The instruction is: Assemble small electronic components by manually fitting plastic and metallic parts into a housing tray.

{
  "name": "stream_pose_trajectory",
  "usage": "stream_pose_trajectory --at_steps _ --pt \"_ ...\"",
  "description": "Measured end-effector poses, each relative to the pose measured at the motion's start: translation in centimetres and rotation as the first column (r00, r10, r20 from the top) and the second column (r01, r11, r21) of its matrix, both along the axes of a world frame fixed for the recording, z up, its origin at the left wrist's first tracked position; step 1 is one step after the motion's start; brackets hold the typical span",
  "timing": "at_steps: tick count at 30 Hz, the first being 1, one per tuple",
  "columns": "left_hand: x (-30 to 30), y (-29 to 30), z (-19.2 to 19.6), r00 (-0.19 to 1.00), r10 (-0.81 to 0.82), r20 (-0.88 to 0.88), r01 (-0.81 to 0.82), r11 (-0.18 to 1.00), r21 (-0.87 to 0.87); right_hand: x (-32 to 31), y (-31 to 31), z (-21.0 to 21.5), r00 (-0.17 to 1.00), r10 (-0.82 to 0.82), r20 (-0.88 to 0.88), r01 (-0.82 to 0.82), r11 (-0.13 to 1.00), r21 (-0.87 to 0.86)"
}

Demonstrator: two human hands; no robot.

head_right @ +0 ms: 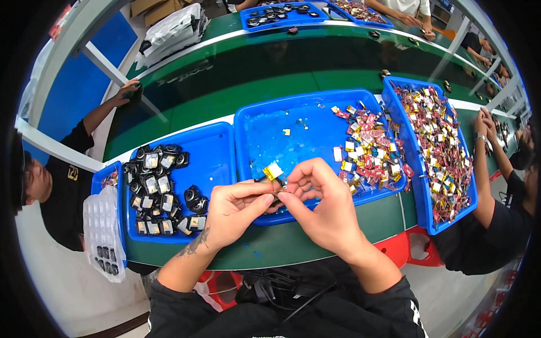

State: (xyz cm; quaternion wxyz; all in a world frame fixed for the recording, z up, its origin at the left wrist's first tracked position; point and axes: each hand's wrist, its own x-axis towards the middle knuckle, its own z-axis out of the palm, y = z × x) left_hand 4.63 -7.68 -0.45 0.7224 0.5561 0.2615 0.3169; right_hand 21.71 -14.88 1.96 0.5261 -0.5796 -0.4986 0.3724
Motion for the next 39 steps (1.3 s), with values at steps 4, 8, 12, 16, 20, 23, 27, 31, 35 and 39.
stream_pose_trajectory --at_steps 4,8,12,16,20,23,27,31,35,39 --pt "0.0 0.0 0.5 0.999 0.013 0.037 -0.01 0.997 -0.07 0.3 0.2 0.0 0.993 0.002 -0.115 -0.004 1.0 -0.012" --pt "-0.1 0.2 -0.2 0.999 -0.032 0.01 0.031 0.999 0.022 0.4 0.3 0.1 0.995 0.031 -0.091 -0.035 0.999 -0.036" --pt "-0.3 0.3 0.4 0.997 -0.045 -0.063 0.05 0.995 0.088 0.4 0.5 0.3 0.992 0.021 0.12 -0.014 0.998 -0.055" --pt "0.0 0.3 1.2 0.997 -0.002 -0.078 0.013 0.99 0.14 0.6 1.1 0.8 0.986 0.046 0.161 -0.034 0.996 -0.078" --pt "0.6 0.0 1.2 0.998 0.016 -0.061 -0.016 1.0 0.011 1.0 1.2 0.2 0.974 0.011 0.226 -0.008 1.0 -0.018" --pt "0.9 0.1 0.4 0.997 0.064 0.032 -0.063 0.997 -0.047 0.4 1.4 -0.7 0.985 -0.046 0.164 0.046 0.999 0.006" --pt "0.3 0.1 -0.9 0.98 0.141 0.139 -0.113 0.975 -0.192 -2.5 1.5 -3.0 0.96 -0.179 0.215 0.136 0.97 0.201" --pt "1.0 -0.6 -1.0 0.97 0.093 0.227 -0.061 0.988 -0.143 -3.1 1.0 -3.8 0.936 -0.309 0.17 0.251 0.923 0.293" --pt "-1.7 0.8 2.7 0.907 0.218 -0.36 0.074 0.76 0.646 -0.3 2.6 -1.9 0.987 -0.116 0.109 0.105 0.989 0.102" --pt "-10.4 3.0 1.7 0.497 0.658 -0.565 0.317 0.469 0.824 5.9 14.1 -0.4 0.938 0.057 0.342 -0.084 0.994 0.066"
